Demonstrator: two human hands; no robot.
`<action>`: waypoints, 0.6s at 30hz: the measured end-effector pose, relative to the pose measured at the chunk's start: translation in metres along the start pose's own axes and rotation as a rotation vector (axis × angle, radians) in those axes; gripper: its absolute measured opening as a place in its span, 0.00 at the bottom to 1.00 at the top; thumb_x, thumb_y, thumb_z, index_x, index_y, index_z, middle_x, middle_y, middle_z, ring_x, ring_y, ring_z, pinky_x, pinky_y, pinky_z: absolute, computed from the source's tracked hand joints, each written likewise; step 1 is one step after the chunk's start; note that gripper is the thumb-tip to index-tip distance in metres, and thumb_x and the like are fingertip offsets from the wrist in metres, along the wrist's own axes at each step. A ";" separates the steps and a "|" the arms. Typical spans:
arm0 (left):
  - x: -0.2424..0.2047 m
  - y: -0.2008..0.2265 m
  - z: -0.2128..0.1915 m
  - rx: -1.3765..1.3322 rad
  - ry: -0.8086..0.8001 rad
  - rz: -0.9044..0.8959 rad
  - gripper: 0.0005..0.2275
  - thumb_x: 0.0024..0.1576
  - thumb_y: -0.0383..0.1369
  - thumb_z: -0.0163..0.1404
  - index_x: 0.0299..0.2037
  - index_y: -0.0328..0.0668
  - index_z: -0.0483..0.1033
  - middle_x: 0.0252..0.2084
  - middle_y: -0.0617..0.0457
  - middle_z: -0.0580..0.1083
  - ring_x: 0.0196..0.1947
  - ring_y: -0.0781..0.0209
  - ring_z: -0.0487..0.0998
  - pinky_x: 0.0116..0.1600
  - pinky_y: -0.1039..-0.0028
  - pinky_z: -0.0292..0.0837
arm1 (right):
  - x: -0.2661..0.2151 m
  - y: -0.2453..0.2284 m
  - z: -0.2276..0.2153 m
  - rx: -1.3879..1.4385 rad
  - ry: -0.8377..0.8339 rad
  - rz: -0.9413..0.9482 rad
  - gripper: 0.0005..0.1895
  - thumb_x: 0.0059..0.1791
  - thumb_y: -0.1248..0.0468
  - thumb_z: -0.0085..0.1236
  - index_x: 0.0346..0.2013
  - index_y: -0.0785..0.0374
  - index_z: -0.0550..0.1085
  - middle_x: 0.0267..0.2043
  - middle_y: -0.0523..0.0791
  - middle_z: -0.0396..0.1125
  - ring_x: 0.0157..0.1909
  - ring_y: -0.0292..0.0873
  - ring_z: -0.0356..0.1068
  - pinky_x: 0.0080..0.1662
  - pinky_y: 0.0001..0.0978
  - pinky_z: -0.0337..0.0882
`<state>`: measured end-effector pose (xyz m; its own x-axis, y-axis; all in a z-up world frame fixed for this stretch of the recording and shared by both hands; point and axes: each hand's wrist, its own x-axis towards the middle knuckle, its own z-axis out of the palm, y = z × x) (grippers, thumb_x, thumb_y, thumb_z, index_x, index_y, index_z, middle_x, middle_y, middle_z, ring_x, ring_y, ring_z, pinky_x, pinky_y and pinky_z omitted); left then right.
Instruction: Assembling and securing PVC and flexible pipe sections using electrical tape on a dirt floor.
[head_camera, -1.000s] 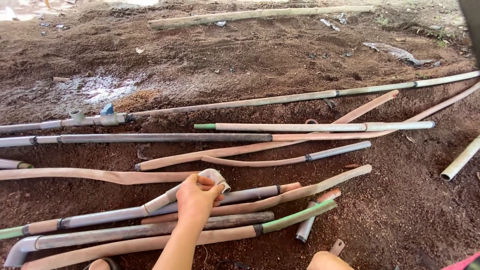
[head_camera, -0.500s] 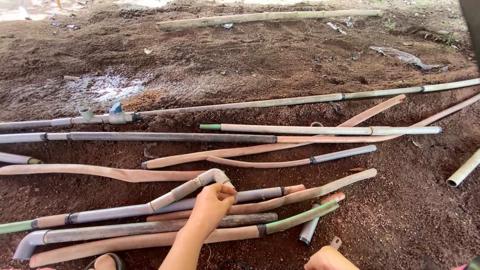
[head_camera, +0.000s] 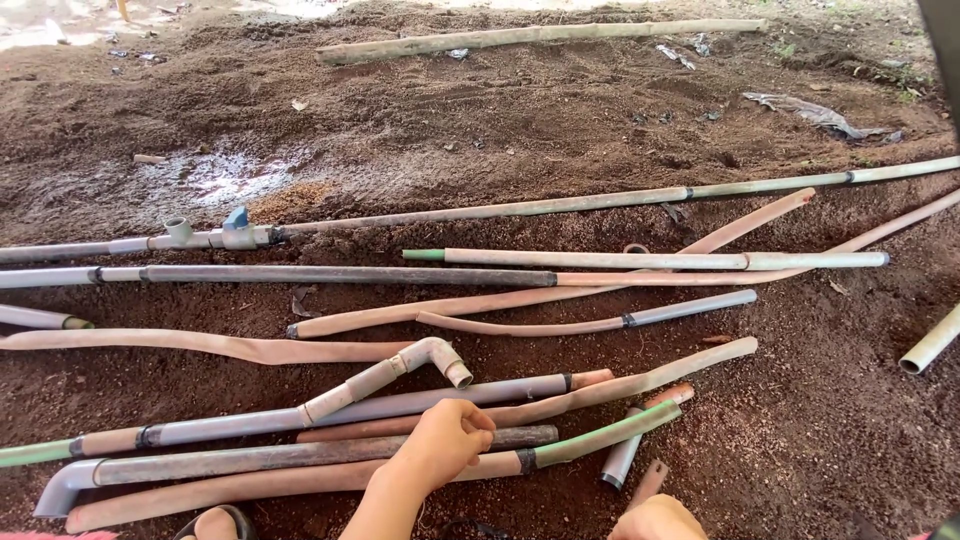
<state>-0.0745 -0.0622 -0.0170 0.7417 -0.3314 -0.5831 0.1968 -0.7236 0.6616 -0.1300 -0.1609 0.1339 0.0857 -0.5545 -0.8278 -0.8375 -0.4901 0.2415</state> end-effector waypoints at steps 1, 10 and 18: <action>-0.003 0.002 -0.001 -0.004 0.002 -0.011 0.09 0.64 0.34 0.48 0.50 0.53 0.81 0.34 0.57 0.80 0.38 0.66 0.76 0.47 0.74 0.72 | 0.137 -0.013 0.030 0.028 0.007 0.004 0.31 0.45 0.48 0.69 0.61 0.52 0.74 0.52 0.33 0.79 0.54 0.30 0.82 0.52 0.24 0.76; 0.003 -0.002 -0.012 -0.224 0.188 -0.054 0.13 0.64 0.29 0.48 0.56 0.50 0.81 0.43 0.55 0.82 0.33 0.65 0.74 0.44 0.73 0.72 | 0.378 0.026 0.063 0.152 0.042 -0.185 0.11 0.42 0.59 0.65 0.38 0.54 0.83 0.38 0.37 0.76 0.41 0.30 0.79 0.40 0.20 0.74; 0.058 -0.012 -0.045 -0.390 0.503 -0.139 0.17 0.63 0.31 0.43 0.59 0.50 0.79 0.58 0.53 0.80 0.40 0.55 0.79 0.44 0.63 0.74 | 0.208 0.029 0.014 0.775 -0.136 -0.479 0.10 0.49 0.71 0.53 0.44 0.65 0.75 0.37 0.56 0.85 0.33 0.55 0.84 0.40 0.48 0.84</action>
<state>-0.0047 -0.0453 -0.0372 0.8837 0.1421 -0.4459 0.4604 -0.4347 0.7739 -0.1436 -0.2808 -0.0380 0.4938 -0.3009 -0.8158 -0.8603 -0.0324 -0.5088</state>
